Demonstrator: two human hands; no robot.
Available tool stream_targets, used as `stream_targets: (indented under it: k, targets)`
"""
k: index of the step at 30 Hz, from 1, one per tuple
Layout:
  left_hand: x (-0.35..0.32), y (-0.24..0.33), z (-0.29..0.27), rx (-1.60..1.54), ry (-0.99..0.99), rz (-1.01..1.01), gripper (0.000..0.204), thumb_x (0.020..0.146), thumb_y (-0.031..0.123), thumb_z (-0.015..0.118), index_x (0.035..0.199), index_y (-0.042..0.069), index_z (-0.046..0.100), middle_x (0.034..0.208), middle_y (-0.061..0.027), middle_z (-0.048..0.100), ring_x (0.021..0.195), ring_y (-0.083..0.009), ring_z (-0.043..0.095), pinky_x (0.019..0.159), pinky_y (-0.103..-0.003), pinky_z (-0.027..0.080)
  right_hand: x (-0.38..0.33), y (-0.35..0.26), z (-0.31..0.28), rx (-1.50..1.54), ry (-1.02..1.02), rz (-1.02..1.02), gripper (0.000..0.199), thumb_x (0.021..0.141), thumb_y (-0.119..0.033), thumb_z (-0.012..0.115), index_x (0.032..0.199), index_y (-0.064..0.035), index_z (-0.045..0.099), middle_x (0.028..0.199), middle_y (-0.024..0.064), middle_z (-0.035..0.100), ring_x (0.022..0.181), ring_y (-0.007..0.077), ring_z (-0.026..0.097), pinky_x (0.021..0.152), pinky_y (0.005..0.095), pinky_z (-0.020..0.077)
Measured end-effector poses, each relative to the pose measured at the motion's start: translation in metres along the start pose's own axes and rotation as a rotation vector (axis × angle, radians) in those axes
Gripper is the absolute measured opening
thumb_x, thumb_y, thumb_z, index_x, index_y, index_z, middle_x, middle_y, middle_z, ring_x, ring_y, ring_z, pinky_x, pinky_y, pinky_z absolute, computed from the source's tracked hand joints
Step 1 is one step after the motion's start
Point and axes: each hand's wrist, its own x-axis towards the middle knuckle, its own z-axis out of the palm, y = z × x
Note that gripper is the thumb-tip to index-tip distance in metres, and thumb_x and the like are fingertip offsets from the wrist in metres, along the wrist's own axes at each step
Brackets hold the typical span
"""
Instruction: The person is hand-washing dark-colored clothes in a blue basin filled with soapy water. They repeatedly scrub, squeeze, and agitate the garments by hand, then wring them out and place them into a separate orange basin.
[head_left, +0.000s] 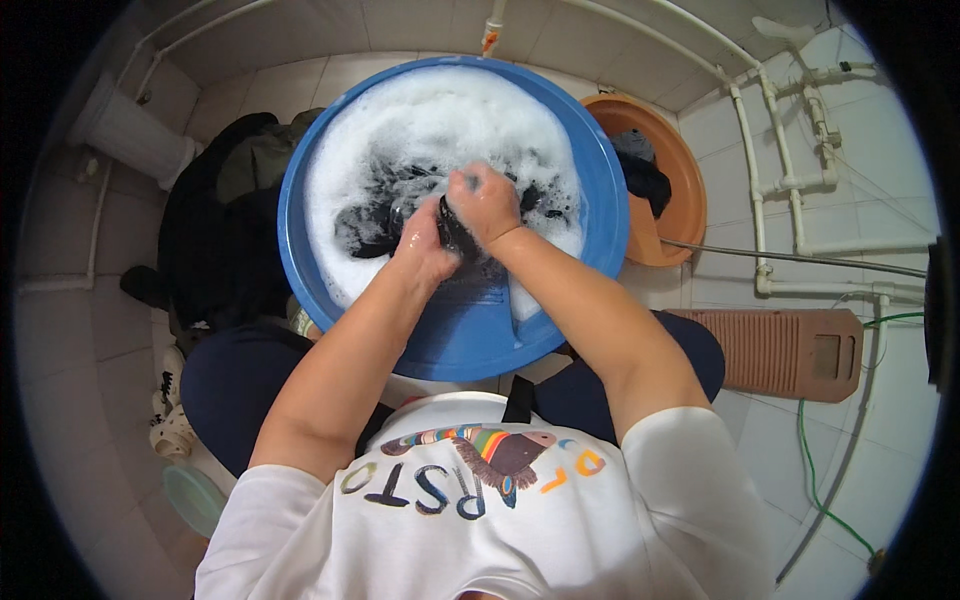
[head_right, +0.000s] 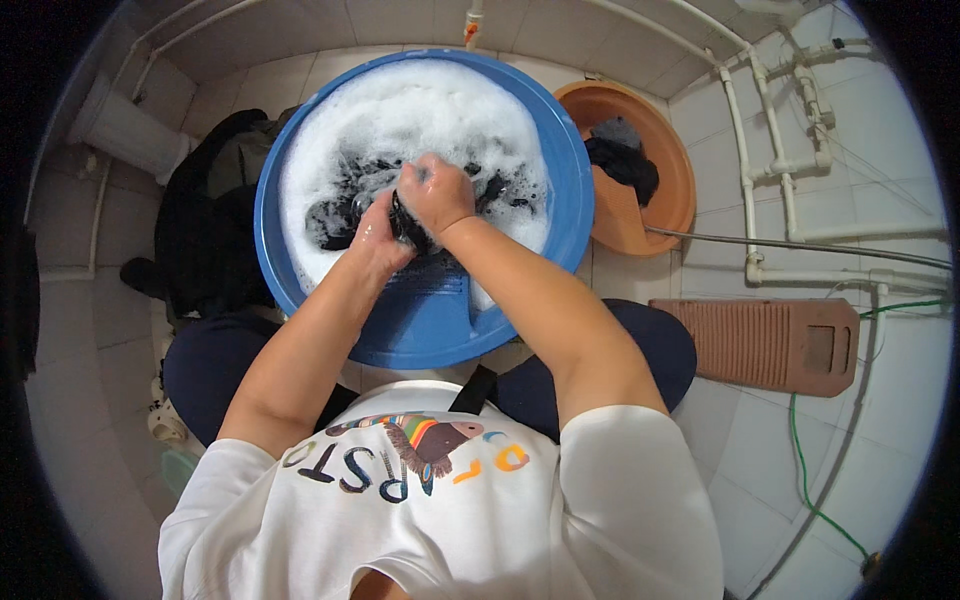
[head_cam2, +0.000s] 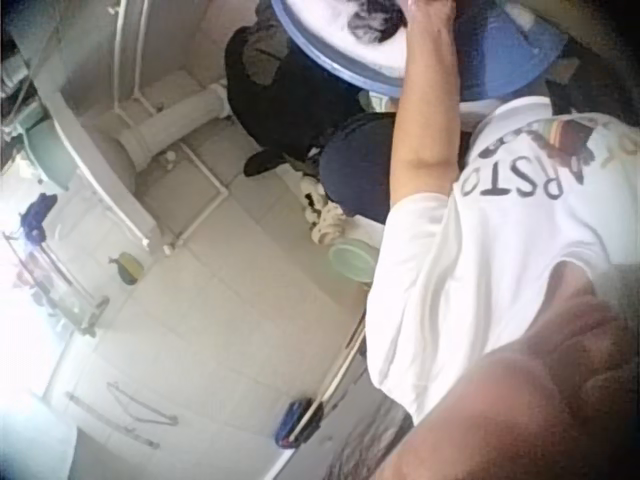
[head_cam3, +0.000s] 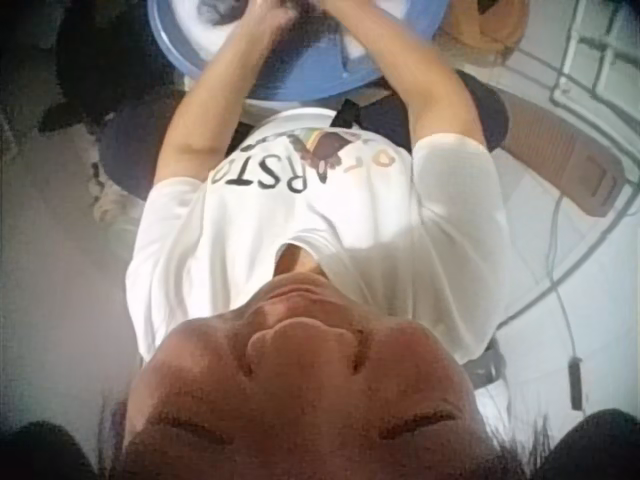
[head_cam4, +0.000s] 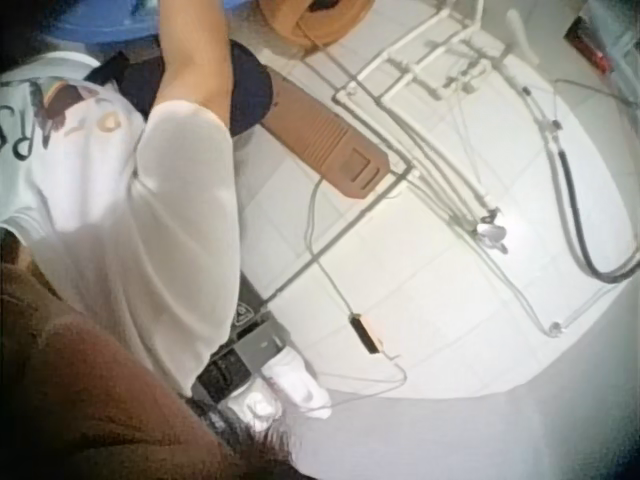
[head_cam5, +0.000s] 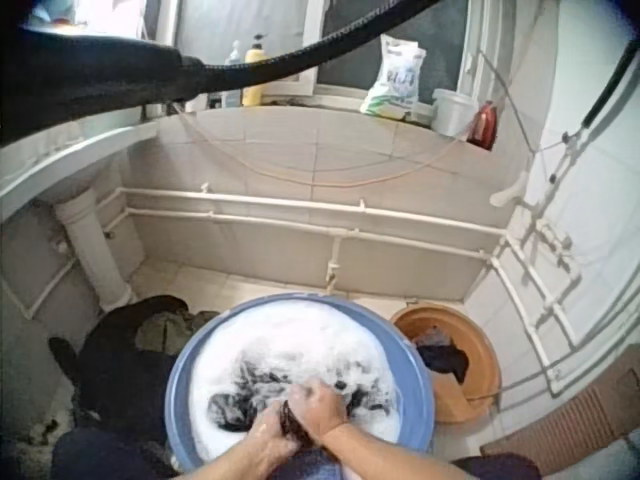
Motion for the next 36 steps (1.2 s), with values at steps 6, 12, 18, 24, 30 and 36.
stream_targets:
  k: [6,12,18,24,30,36]
  targets:
    - [0.024,0.046,-0.070,0.585,-0.346,0.378,0.025,0.088,0.025,0.040,0.104,0.008,0.050,0.078,-0.0083,0.057,0.079,-0.0221,0.057,0.074,-0.036,0.047,-0.051,-0.051,-0.002,0.143,-0.257,-0.488,0.015,0.071,-0.021,0.060,0.070,-0.0069,0.057,0.067,0.0143,0.057,0.069,0.0327,0.058,0.065,0.0389,0.0469]
    - [-0.010,0.041,0.016,-0.027,-0.013,0.241,0.023,0.081,0.023,0.053,0.092,0.004,0.059,0.095,-0.0092,0.062,0.088,-0.0268,0.058,0.085,-0.040,0.045,0.047,0.059,-0.043,-0.351,-0.020,-0.136,0.035,0.077,-0.039,0.056,0.080,-0.0042,0.058,0.087,0.0195,0.058,0.079,0.0359,0.057,0.069,0.0434,0.0463]
    - [0.019,0.047,-0.024,-0.038,0.102,0.447,0.031,0.086,0.023,0.056,0.108,0.001,0.054,0.109,-0.0096,0.058,0.099,-0.0240,0.055,0.094,-0.037,0.039,0.023,0.083,-0.042,-0.708,-0.599,-0.332,0.045,0.081,-0.049,0.051,0.083,-0.0052,0.061,0.087,0.0128,0.060,0.083,0.0330,0.057,0.071,0.0425,0.0463]
    - [0.018,0.030,-0.027,0.078,0.060,0.402,0.038,0.085,0.030,0.056,0.111,0.002,0.053,0.113,-0.0095,0.056,0.103,-0.0247,0.052,0.093,-0.039,0.039,0.034,0.063,-0.023,-0.950,-0.447,-0.134,0.037,0.075,-0.041,0.060,0.088,-0.0063,0.064,0.099,0.0093,0.057,0.092,0.0246,0.056,0.076,0.0393,0.0473]
    - [0.019,0.051,-0.037,0.164,-0.250,0.015,0.036,0.084,0.038,0.056,0.099,0.006,0.058,0.091,-0.0084,0.061,0.085,-0.0222,0.058,0.078,-0.038,0.048,-0.025,-0.024,0.003,0.146,-0.278,-0.634,0.028,0.062,-0.018,0.066,0.084,-0.0041,0.056,0.098,0.0099,0.056,0.088,0.0281,0.056,0.075,0.0340,0.0472]
    - [0.036,0.032,-0.052,0.180,-0.094,0.297,0.025,0.088,0.025,0.048,0.104,0.006,0.053,0.101,-0.0111,0.056,0.086,-0.0226,0.055,0.079,-0.038,0.046,-0.041,-0.030,0.011,0.125,-0.169,-0.704,0.021,0.065,-0.029,0.061,0.067,-0.0087,0.058,0.069,0.0113,0.059,0.065,0.0329,0.057,0.059,0.0407,0.0470]
